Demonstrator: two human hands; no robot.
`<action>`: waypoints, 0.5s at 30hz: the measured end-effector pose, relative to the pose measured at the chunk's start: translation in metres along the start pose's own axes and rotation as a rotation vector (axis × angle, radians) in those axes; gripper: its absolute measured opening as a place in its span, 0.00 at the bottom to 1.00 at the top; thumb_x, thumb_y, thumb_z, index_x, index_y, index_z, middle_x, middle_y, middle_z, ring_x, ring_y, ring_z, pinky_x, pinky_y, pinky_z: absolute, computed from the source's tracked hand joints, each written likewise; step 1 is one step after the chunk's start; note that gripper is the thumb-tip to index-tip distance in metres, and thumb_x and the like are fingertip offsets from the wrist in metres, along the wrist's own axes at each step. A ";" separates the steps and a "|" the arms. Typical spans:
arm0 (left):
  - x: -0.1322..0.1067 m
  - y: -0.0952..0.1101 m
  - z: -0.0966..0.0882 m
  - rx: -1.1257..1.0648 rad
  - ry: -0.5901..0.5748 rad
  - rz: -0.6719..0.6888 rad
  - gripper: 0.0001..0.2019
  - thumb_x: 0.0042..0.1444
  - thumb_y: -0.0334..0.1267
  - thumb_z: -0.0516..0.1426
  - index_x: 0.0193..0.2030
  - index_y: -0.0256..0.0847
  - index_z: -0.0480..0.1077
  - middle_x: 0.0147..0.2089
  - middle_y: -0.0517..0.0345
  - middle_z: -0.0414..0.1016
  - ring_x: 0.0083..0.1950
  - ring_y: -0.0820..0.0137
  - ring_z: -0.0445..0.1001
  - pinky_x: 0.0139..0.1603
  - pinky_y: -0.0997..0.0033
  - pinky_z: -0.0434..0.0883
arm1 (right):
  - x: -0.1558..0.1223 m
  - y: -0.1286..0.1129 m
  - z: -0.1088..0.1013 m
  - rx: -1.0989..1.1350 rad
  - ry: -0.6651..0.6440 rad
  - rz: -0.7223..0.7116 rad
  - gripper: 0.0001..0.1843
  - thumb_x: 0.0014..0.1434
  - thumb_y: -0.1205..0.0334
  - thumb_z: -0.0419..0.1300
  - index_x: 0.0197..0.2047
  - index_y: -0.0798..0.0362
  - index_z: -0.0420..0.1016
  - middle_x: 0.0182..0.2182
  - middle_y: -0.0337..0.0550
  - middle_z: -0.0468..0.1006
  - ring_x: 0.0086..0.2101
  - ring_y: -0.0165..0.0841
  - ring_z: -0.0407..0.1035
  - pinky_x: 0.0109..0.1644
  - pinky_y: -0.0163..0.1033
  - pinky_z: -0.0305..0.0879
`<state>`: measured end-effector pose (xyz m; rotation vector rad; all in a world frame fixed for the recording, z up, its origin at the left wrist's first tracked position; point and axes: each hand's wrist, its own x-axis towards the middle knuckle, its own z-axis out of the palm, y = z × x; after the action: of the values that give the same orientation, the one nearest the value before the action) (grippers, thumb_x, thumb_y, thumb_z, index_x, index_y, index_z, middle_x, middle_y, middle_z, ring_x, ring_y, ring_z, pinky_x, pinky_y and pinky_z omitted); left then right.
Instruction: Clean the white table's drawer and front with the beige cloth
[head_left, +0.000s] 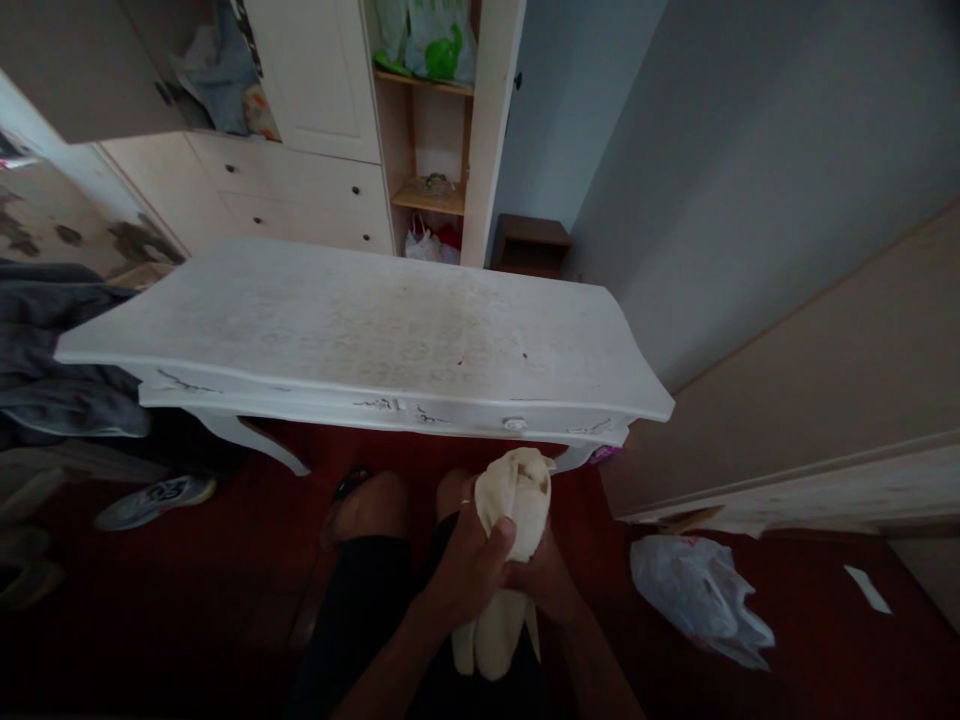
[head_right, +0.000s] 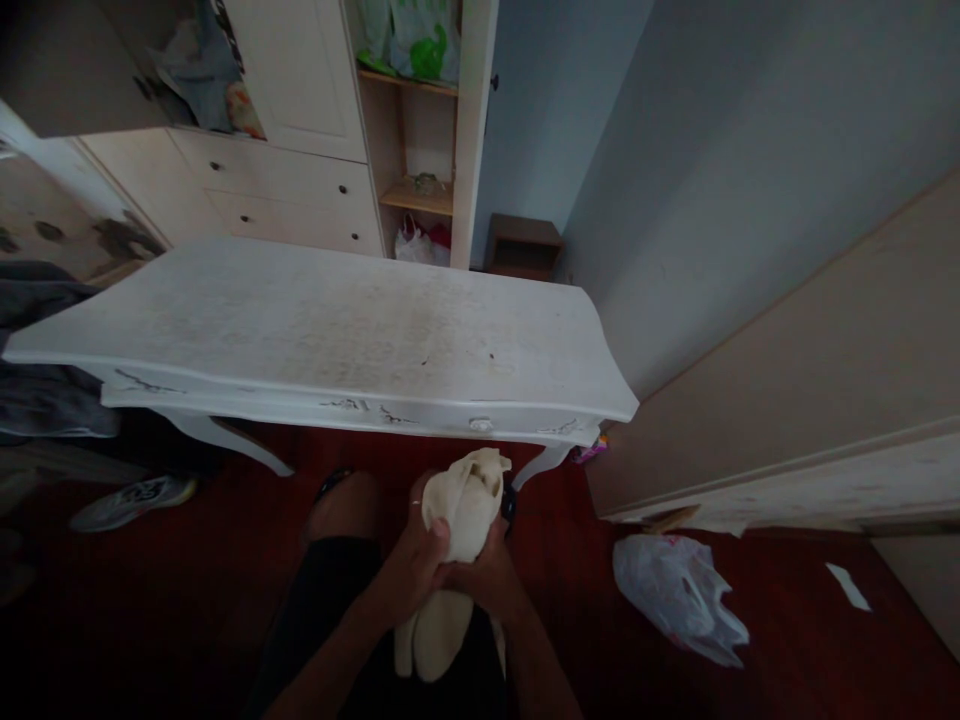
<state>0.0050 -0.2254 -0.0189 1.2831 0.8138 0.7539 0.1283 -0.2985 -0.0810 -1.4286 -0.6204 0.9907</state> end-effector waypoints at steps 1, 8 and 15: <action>0.003 0.002 -0.003 0.012 -0.059 0.003 0.33 0.59 0.64 0.55 0.59 0.39 0.71 0.55 0.39 0.76 0.62 0.53 0.73 0.68 0.55 0.64 | 0.002 -0.002 -0.002 -0.005 -0.019 -0.007 0.53 0.30 0.62 0.80 0.62 0.43 0.71 0.53 0.48 0.79 0.53 0.51 0.74 0.56 0.54 0.74; 0.040 0.027 -0.051 0.403 0.029 0.135 0.19 0.58 0.54 0.60 0.50 0.46 0.78 0.53 0.49 0.80 0.56 0.56 0.77 0.63 0.56 0.70 | 0.046 -0.023 -0.029 0.105 0.425 -0.098 0.39 0.40 0.56 0.77 0.56 0.53 0.74 0.42 0.52 0.84 0.37 0.43 0.79 0.38 0.45 0.78; 0.118 0.067 -0.128 0.942 0.248 0.636 0.25 0.61 0.54 0.56 0.59 0.41 0.71 0.67 0.43 0.69 0.75 0.53 0.56 0.75 0.47 0.52 | 0.127 -0.034 -0.070 0.050 0.693 -0.483 0.39 0.48 0.52 0.73 0.60 0.56 0.69 0.55 0.55 0.78 0.50 0.43 0.76 0.59 0.54 0.71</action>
<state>-0.0450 -0.0508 0.0239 2.3946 1.0190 1.0971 0.2567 -0.2230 -0.0807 -1.3722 -0.3831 0.1043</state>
